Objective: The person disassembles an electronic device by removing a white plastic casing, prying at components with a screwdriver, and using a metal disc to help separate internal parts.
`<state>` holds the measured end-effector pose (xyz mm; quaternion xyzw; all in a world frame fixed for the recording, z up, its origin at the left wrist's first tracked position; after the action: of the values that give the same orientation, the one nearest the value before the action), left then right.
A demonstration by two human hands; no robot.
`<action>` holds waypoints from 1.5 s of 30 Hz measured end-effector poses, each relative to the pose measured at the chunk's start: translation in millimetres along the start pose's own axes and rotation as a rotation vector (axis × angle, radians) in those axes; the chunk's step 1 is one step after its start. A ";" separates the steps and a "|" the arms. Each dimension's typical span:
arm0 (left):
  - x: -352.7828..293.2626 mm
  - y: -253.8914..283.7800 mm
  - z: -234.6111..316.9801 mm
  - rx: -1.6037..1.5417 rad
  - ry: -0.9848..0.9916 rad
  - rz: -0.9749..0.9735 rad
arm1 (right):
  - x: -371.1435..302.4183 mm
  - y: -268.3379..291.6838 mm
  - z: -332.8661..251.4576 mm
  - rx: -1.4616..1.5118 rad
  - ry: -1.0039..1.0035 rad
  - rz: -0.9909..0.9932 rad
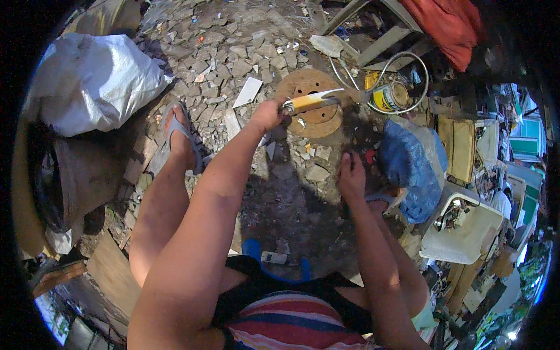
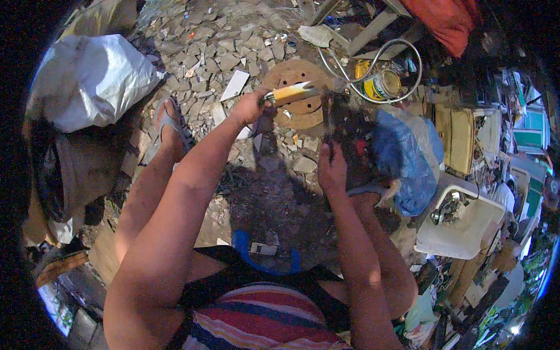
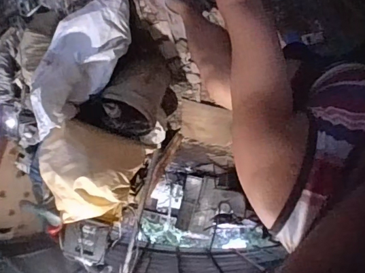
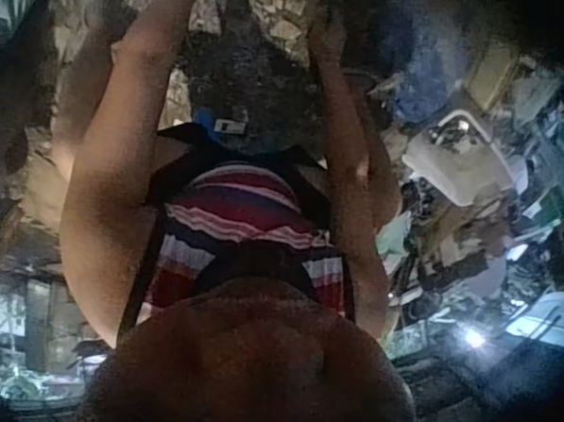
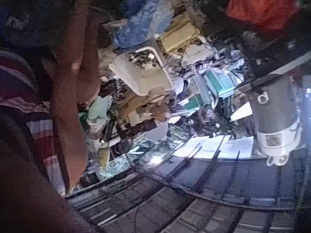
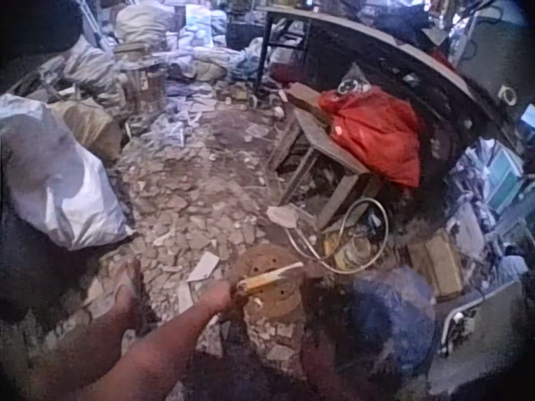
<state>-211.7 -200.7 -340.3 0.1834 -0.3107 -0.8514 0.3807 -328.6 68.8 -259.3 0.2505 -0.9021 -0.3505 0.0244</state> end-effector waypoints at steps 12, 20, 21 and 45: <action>-1.5 5.0 -2.0 0.122 0.068 -0.018 | -10.4 -10.3 -5.2 -0.128 0.022 -0.025; -1.3 4.4 0.1 0.178 0.075 -0.083 | -32.8 -17.9 9.9 -0.021 -0.171 -0.107; -0.2 4.6 2.8 0.192 0.079 -0.078 | -27.3 -13.8 2.8 -0.017 -0.100 -0.063; -5.4 -2.0 1.6 0.323 0.072 -0.008 | 4.4 72.8 -122.8 0.253 0.062 0.149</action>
<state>-210.2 -194.9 -340.0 0.2739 -0.4290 -0.7848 0.3535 -337.1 36.3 -120.5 0.1947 -0.9539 -0.2234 0.0464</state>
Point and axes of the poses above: each hand's wrist, its own x-axis towards the middle knuckle, its own y-axis out of the back of the hand, z = x × y, the point moved 10 cm from there along x, towards the middle knuckle, and after that the axes turned 13 degrees about z, right-handed, at the moved point
